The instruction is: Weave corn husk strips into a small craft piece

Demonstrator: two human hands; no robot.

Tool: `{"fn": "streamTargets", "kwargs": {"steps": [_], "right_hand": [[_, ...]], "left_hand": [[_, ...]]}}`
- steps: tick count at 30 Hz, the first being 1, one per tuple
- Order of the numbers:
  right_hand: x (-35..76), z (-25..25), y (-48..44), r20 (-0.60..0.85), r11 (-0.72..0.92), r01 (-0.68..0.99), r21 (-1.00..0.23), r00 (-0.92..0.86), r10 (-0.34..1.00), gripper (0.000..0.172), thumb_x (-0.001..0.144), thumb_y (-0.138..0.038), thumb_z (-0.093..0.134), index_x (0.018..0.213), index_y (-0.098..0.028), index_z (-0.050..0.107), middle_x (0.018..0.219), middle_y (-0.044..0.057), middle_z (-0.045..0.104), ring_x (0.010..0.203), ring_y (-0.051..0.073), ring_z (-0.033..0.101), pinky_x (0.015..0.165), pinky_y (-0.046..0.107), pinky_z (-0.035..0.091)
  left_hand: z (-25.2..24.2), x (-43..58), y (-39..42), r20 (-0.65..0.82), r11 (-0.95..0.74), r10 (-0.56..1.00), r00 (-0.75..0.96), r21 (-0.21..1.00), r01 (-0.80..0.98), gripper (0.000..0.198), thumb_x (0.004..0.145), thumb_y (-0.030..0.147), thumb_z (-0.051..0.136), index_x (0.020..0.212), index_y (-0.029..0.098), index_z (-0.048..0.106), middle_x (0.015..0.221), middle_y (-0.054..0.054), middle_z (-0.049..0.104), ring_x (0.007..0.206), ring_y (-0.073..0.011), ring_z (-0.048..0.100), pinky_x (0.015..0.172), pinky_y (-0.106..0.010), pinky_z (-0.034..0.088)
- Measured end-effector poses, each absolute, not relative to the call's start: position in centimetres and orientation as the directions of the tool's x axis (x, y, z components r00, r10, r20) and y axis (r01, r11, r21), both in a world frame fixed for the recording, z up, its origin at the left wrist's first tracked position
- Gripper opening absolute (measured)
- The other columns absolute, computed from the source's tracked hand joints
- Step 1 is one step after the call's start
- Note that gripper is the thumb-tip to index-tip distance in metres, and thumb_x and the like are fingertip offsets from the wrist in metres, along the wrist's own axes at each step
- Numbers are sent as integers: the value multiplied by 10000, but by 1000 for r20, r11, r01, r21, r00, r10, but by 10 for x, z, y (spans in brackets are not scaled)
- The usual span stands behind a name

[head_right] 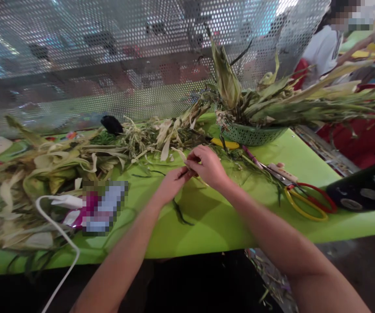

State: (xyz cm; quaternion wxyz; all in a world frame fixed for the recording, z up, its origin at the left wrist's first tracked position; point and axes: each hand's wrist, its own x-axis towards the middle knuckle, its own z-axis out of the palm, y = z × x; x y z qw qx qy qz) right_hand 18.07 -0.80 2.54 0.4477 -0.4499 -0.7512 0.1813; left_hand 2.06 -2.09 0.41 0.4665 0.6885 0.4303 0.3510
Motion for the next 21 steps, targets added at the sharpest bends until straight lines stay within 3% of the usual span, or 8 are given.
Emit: {"fn": "streamTargets", "kwargs": {"steps": [9,12,15,18,21], "right_hand": [[180,15,-3,501,465,484,-741,-63,863,150,814,-229,605,682,-197,541,742,18,550,740,169,518,677,294,397],[183,27,-8,593,506,566,-651,-38,804,67,840,-270,609,853,-205,612,920,60,608,912,217,548,797,338,423],[184,35,-13,661,512,642,-571,-11,750,166,848,-312,619,982,-213,616,1059,95,601,1038,258,524,872,385,409],[181,32,-14,535,485,622,-615,-123,836,142,845,-342,626,894,-209,625,909,69,636,883,231,563,780,353,421],[178,24,-12,375,429,567,-703,-217,901,151,846,-335,611,786,-196,624,771,29,636,729,177,557,671,293,396]], "left_hand": [[7,20,-28,9,-115,871,491,976,186,214,824,365,604,816,183,718,810,-40,686,809,-179,589,773,-262,410],[6,20,-23,9,-46,924,382,995,89,284,841,421,576,817,176,717,689,-12,598,697,-137,529,697,-242,399],[3,18,-18,-33,58,980,198,991,-122,296,837,435,572,792,165,687,617,17,498,588,-99,447,624,-230,394],[2,15,-14,-85,111,992,98,942,-316,226,769,383,657,767,157,649,651,14,530,607,-88,485,631,-223,421],[1,12,-12,-119,150,987,105,919,-364,219,729,345,697,807,147,647,683,4,573,625,-81,526,629,-209,431]]}}
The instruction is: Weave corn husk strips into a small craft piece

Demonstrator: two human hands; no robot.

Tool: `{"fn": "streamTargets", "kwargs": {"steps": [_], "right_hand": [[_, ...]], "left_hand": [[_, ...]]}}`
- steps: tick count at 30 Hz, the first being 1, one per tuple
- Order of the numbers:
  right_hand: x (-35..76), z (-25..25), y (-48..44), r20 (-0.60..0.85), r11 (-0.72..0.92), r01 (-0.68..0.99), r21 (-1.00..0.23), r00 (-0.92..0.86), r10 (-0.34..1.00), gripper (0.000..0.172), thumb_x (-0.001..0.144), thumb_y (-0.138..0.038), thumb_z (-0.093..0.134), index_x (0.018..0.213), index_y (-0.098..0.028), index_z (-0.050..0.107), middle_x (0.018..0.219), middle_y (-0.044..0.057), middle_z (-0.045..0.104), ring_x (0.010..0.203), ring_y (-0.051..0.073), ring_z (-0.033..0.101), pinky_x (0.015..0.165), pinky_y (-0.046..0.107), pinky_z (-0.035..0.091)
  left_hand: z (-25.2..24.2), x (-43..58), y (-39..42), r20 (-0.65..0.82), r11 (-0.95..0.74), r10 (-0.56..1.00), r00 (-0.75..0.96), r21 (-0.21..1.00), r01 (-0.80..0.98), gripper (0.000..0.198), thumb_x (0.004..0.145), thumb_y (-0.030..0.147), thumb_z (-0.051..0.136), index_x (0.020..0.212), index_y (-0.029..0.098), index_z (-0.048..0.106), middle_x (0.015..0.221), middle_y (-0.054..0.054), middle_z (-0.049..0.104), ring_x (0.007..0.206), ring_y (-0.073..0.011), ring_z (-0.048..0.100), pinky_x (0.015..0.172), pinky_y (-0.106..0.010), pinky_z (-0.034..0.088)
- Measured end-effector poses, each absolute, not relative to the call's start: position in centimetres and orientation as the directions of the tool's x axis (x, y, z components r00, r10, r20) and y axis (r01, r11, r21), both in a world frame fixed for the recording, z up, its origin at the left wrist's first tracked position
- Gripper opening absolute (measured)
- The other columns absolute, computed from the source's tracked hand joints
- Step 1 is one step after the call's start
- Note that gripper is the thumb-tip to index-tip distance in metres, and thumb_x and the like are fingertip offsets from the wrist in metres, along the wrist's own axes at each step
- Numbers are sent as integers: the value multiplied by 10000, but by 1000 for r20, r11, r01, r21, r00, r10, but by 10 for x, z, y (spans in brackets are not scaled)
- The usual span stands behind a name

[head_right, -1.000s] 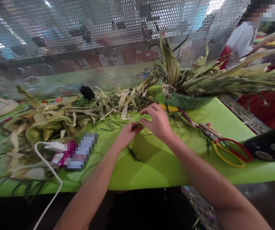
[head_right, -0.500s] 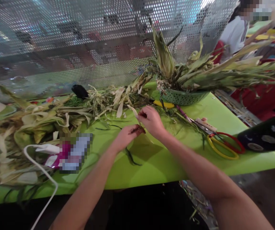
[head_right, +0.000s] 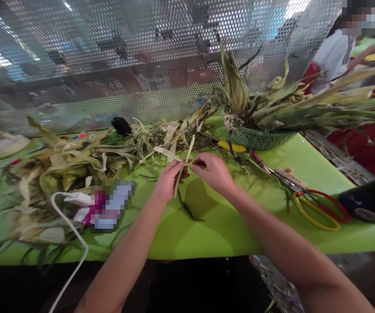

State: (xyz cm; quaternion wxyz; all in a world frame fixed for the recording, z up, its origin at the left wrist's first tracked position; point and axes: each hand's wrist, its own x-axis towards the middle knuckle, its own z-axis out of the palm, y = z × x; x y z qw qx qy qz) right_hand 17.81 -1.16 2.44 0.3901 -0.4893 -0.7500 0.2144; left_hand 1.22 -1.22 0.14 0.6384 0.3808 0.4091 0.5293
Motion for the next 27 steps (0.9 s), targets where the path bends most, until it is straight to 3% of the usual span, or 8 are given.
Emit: {"fn": "streamTargets", "kwargs": {"steps": [4,11,15,20,22,27], "right_hand": [[179,16,-6,300,361,511,-780,-202,932,179,841,-321,597,720,-190,595,690,1,610,653,147,525,605,261,354],[180,13,-1,322,362,579,-731,-174,930,138,819,-276,606,711,-192,585,729,18,622,696,159,536,628,271,362],[182,14,1,342,359,598,-717,-148,928,129,825,-274,604,722,-197,605,745,29,634,719,175,554,653,288,391],[186,23,-5,565,457,701,-548,-93,820,116,827,-291,639,907,-208,657,990,94,646,961,261,556,806,376,408],[182,26,-11,610,464,731,-500,-84,788,123,839,-320,639,878,-204,655,993,97,635,981,268,539,819,383,392],[165,18,-20,364,436,629,-644,-249,898,254,867,-364,596,677,-196,589,704,17,594,696,166,516,632,284,351]], "left_hand": [[0,13,-11,-121,155,986,112,909,-387,189,728,308,686,775,143,607,674,1,586,599,-81,542,600,-213,433],[8,16,-16,-179,188,982,61,899,-395,268,715,265,682,633,167,446,568,53,474,489,-48,445,495,-187,347],[8,15,-16,-191,190,981,37,898,-397,273,689,290,722,663,162,482,592,47,509,500,-50,462,501,-186,348],[0,17,-13,-145,151,988,45,909,-388,255,704,342,720,820,157,588,673,27,578,560,-69,508,547,-201,393],[-2,18,-12,-112,116,993,34,913,-392,270,704,344,724,852,156,598,718,17,599,608,-80,535,593,-214,426],[-11,20,-9,-47,61,998,42,894,-443,314,714,361,726,946,179,617,854,-2,651,751,-110,588,721,-244,454]]}}
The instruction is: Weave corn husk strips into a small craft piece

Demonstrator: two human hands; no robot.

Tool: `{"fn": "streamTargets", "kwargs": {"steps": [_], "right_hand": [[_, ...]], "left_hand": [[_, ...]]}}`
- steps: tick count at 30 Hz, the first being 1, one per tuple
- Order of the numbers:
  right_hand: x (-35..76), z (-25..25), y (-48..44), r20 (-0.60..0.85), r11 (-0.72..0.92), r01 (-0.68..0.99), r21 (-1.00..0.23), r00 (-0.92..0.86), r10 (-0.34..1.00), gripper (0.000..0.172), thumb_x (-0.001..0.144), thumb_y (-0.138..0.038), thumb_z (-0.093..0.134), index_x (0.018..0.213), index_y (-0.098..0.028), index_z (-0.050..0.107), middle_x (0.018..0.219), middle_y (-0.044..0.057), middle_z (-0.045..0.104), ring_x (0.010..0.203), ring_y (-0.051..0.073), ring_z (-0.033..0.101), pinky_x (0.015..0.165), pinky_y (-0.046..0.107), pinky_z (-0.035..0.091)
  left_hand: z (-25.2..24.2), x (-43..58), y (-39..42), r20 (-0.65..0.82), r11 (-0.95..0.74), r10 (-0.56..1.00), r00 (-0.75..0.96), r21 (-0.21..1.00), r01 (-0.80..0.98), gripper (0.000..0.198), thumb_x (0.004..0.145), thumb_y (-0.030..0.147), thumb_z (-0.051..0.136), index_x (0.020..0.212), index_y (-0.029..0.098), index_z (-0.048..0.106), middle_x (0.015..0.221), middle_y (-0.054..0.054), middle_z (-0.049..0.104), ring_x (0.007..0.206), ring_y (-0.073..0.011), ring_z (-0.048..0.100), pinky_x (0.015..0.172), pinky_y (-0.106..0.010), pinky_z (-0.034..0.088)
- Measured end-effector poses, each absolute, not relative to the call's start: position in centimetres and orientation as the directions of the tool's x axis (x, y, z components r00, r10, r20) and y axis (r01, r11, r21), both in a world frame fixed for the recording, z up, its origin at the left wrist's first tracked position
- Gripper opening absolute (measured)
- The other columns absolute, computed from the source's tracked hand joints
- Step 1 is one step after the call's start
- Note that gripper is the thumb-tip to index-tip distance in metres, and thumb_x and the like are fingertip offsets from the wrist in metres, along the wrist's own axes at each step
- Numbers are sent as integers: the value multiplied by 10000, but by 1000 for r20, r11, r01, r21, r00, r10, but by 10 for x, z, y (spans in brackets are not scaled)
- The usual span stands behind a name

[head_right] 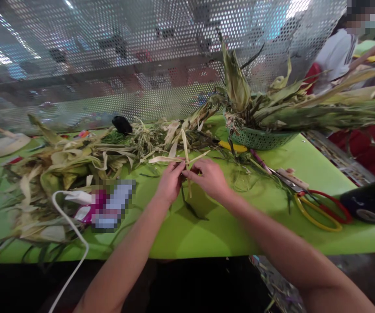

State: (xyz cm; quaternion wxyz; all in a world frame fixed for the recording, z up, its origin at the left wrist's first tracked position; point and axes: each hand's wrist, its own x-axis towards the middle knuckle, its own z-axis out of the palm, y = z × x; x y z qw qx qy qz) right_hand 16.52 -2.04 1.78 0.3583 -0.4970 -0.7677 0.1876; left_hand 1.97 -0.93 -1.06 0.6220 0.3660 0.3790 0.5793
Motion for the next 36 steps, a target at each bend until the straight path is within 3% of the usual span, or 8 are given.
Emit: {"fn": "streamTargets", "kwargs": {"steps": [5,14,17,21,25,28,32,36], "right_hand": [[162,10,-19,295,379,553,-742,-238,925,145,802,-211,615,667,-186,568,707,-5,571,685,144,514,615,258,343],[162,16,-20,376,520,542,-660,-361,853,142,803,-109,562,675,-170,564,792,23,590,751,144,534,658,247,368],[163,12,-19,347,478,604,-638,-329,878,120,816,-139,572,704,-172,600,801,34,620,741,152,546,647,255,371],[167,9,-15,298,361,621,-695,-208,932,66,816,-225,618,852,-196,665,914,55,688,830,192,594,701,289,409],[166,11,-13,86,130,293,-947,-159,984,140,836,-291,596,923,-190,638,859,42,707,672,147,605,626,276,447],[163,14,-14,-114,-106,50,-993,-191,975,150,831,-311,609,893,-175,595,746,26,683,530,114,576,545,260,457],[161,18,-16,-103,-110,-32,-993,-158,982,192,778,-325,697,788,-169,584,683,2,637,567,108,606,603,258,490],[160,14,-15,-40,-61,-146,-987,-144,989,278,707,-392,756,729,-166,596,628,-18,593,525,93,543,558,252,466]], "left_hand": [[-15,18,-8,-45,42,999,0,922,-385,292,736,401,710,882,160,630,763,11,612,659,-85,529,642,-216,409],[-2,20,-10,-126,82,991,-49,849,-522,168,708,240,698,742,143,565,595,54,475,469,-29,333,472,-187,249],[-3,17,-9,-129,95,991,-36,866,-491,174,718,258,701,746,141,575,593,52,478,467,-28,354,470,-186,257],[-10,15,-7,-73,57,997,-28,919,-389,251,735,363,718,832,152,622,690,19,568,567,-64,495,543,-201,372],[-12,19,-10,-9,13,1000,15,950,-311,313,750,402,712,937,161,646,821,-13,635,700,-99,566,647,-228,440],[-11,22,-13,1,4,1000,18,959,-282,326,750,394,715,966,163,634,850,-16,641,707,-102,564,653,-236,444],[-10,24,-15,6,-8,1000,-11,969,-247,275,806,423,651,907,172,602,706,24,549,569,-74,470,524,-210,362],[-5,28,-16,-12,13,1000,8,952,-306,255,812,407,645,852,169,562,633,40,474,519,-58,397,451,-193,245]]}}
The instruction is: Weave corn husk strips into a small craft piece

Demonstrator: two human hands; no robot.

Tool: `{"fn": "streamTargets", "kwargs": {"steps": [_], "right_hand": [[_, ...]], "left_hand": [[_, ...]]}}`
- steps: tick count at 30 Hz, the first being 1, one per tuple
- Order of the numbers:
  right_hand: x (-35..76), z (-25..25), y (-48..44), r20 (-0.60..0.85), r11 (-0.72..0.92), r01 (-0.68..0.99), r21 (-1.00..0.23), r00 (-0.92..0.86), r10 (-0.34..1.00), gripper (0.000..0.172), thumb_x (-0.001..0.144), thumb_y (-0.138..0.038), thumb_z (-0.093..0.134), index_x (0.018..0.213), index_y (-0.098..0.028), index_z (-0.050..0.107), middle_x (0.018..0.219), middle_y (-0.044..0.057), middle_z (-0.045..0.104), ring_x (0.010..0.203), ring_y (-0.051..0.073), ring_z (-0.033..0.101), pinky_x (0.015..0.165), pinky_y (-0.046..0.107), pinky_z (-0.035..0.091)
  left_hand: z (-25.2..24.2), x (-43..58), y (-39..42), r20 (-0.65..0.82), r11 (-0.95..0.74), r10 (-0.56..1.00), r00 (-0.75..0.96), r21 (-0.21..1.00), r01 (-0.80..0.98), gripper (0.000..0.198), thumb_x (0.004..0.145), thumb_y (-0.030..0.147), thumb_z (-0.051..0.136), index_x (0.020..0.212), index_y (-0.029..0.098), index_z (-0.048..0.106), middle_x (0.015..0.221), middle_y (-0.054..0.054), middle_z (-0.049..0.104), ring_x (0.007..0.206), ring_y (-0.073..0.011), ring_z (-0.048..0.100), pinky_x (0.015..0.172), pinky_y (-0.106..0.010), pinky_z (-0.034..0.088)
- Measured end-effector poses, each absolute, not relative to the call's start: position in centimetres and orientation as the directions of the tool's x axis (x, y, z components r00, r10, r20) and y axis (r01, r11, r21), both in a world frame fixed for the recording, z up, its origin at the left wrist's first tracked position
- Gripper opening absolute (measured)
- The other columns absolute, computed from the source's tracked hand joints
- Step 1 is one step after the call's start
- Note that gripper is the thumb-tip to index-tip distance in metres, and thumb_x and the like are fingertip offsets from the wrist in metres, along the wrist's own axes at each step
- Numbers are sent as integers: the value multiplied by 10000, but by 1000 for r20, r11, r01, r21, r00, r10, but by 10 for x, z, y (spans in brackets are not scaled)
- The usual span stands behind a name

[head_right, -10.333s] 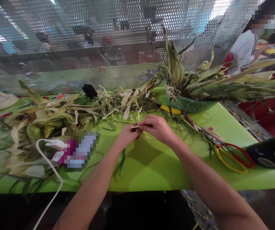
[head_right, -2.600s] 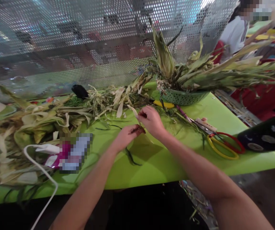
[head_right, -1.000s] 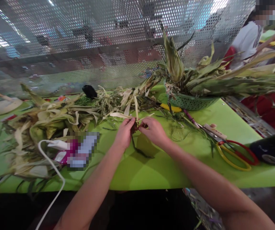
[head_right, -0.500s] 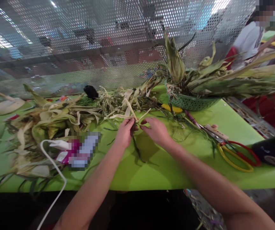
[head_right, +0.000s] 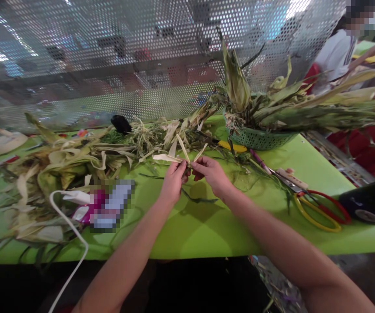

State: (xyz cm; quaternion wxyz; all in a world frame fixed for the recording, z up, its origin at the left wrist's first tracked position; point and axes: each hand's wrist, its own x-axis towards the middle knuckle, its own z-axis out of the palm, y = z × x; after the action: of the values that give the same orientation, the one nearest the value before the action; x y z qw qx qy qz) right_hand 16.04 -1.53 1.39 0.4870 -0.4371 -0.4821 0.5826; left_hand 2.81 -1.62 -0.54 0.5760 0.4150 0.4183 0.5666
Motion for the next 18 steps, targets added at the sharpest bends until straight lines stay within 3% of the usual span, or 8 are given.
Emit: {"fn": "streamTargets", "kwargs": {"steps": [5,12,18], "right_hand": [[158,7,-13,36,6,-264,-964,-108,993,254,673,-367,770,710,-168,616,590,-21,580,511,93,508,503,243,429],[160,13,-16,101,85,-214,-973,-64,993,204,696,-330,735,693,-180,597,545,-33,551,462,86,465,447,238,394],[163,17,-16,123,113,-166,-980,-51,991,255,679,-387,763,714,-182,616,574,-26,566,503,97,496,462,237,413]], "left_hand": [[2,30,-19,-79,79,997,17,904,-419,273,771,374,685,789,166,509,563,66,408,456,-37,328,429,-179,194],[8,26,-23,-39,81,995,94,864,-497,282,744,348,710,784,163,500,535,87,340,429,-25,267,423,-171,165],[7,17,-22,-77,127,985,154,931,-342,332,743,433,708,817,157,539,587,56,419,482,-44,334,443,-183,190]]}}
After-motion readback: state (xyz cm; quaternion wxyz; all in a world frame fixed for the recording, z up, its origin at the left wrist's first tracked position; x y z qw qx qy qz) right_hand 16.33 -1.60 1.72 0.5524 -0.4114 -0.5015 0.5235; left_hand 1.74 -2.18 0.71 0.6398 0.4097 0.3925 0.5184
